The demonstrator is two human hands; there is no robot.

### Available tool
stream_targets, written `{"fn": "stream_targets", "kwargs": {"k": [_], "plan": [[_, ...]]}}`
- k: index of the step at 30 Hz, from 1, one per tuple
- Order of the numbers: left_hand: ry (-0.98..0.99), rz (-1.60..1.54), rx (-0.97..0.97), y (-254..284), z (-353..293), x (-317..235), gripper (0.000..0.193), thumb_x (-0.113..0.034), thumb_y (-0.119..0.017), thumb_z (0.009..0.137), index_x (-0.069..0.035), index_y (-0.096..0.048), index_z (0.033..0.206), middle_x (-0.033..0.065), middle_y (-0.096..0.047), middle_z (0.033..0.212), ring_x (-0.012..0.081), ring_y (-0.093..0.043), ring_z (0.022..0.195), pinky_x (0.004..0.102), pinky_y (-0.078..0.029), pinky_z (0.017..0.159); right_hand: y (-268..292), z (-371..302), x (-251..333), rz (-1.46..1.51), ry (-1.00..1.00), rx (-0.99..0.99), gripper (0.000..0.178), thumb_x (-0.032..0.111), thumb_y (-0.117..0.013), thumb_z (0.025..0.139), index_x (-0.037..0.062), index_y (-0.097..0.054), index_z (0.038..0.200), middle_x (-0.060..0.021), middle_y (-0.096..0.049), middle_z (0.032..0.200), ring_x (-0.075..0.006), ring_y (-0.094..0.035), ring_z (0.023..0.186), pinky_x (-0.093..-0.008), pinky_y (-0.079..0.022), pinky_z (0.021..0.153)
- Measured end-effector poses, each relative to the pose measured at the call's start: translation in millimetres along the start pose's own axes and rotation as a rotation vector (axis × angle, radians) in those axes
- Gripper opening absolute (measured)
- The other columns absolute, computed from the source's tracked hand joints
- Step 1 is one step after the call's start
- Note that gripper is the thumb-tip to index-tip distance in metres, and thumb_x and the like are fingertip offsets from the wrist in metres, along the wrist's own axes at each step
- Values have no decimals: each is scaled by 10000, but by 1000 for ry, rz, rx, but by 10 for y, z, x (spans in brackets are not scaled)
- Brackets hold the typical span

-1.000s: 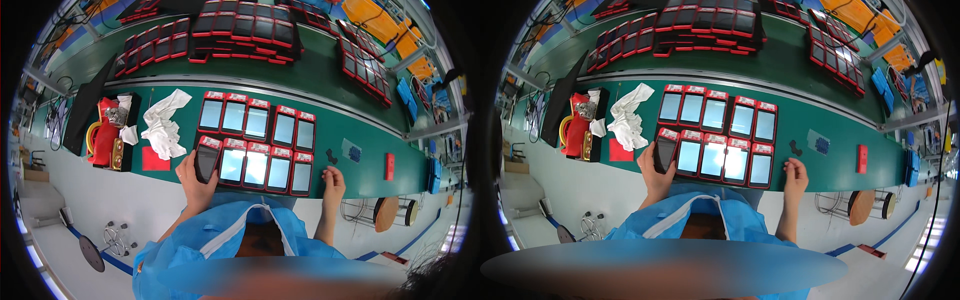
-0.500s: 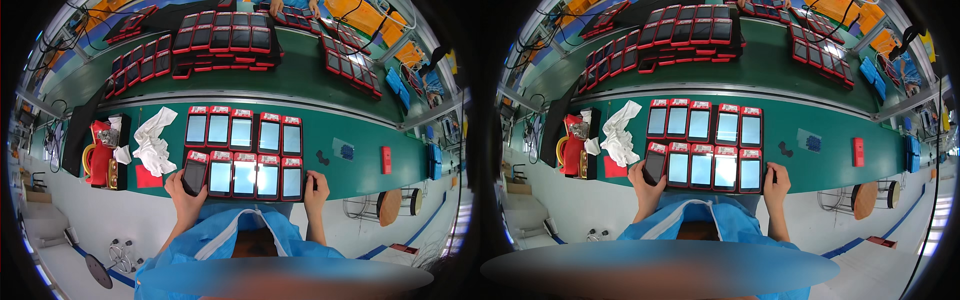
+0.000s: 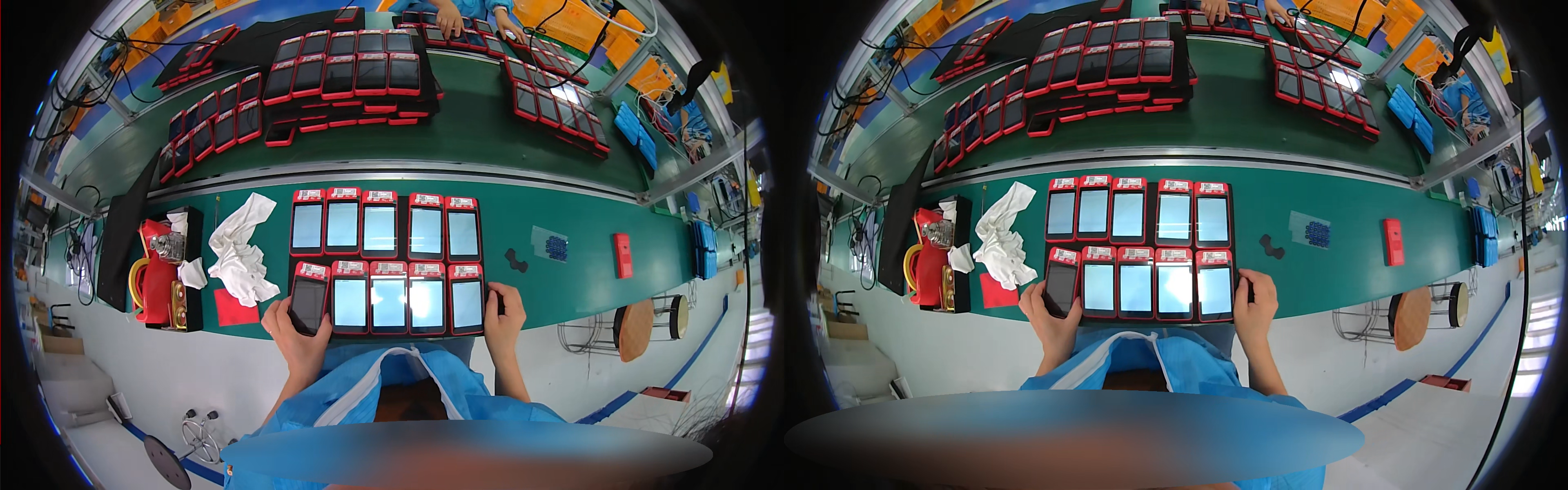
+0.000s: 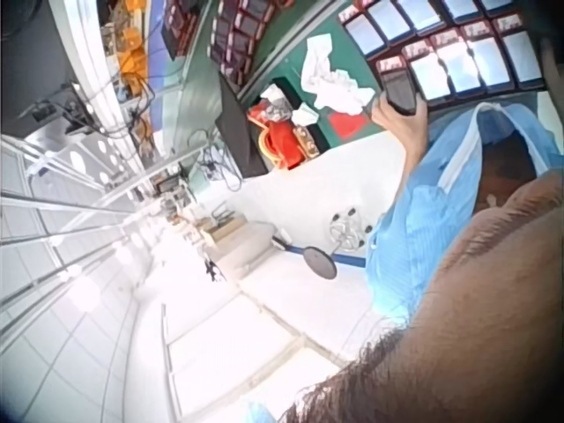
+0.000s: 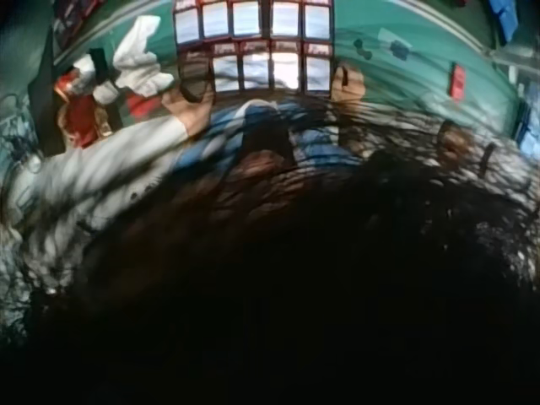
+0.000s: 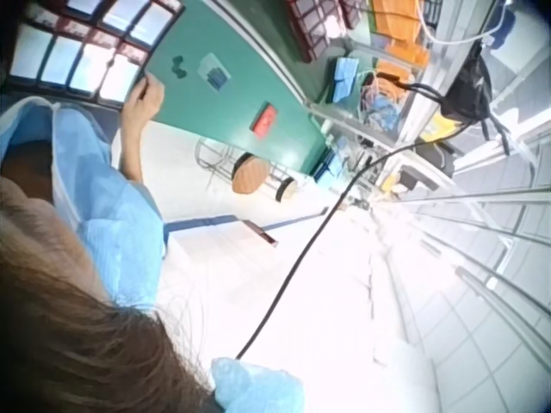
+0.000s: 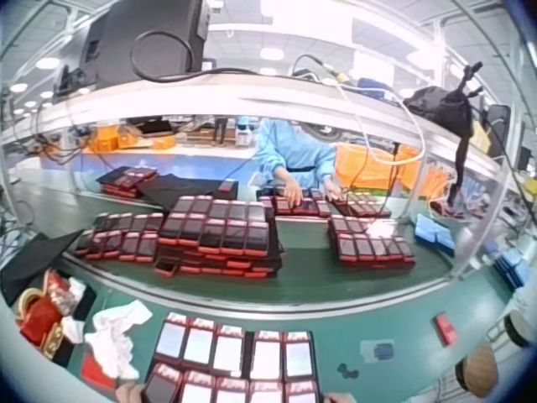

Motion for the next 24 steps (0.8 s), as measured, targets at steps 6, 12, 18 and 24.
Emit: {"fn": "stream_targets", "kwargs": {"k": [6,12,18,24], "plan": [[13,27,-5,-6,-3,-25,661,-115,-826,710,28,-500,1267,209,-430,1304,379,-394,1243,474,-356,1039,-52,17,74,-60,22,18,163,28,-592,902,9,-686,1034,-147,-662,1009,-318,-609,968,-395,-462,884],[9,12,2,-23,-7,2,667,-105,-822,724,31,-481,1282,211,-427,1284,380,-394,1230,472,-357,1029,-45,20,49,-46,52,61,181,47,-603,902,28,-707,1049,-130,-668,1005,-297,-607,953,-384,-445,869],[39,7,18,-27,-10,32,718,-135,-850,700,64,-475,1278,232,-422,1291,393,-388,1218,493,-359,1017,-48,29,45,-67,53,85,177,37,-595,924,13,-700,1065,-134,-674,1021,-279,-630,979,-357,-479,881],[6,7,3,-16,1,24,697,-138,-853,688,62,-501,1255,217,-444,1280,381,-400,1213,481,-366,1015,-46,18,16,-76,60,80,182,23,-603,910,16,-701,1064,-139,-675,1030,-284,-634,988,-358,-484,889]]}}
Point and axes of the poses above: each hand's wrist, its own z-axis towards the middle knuckle, its own y-axis out of the back of the hand, x = y × z, the point moved 3 cm from there along z, towards the middle knuckle
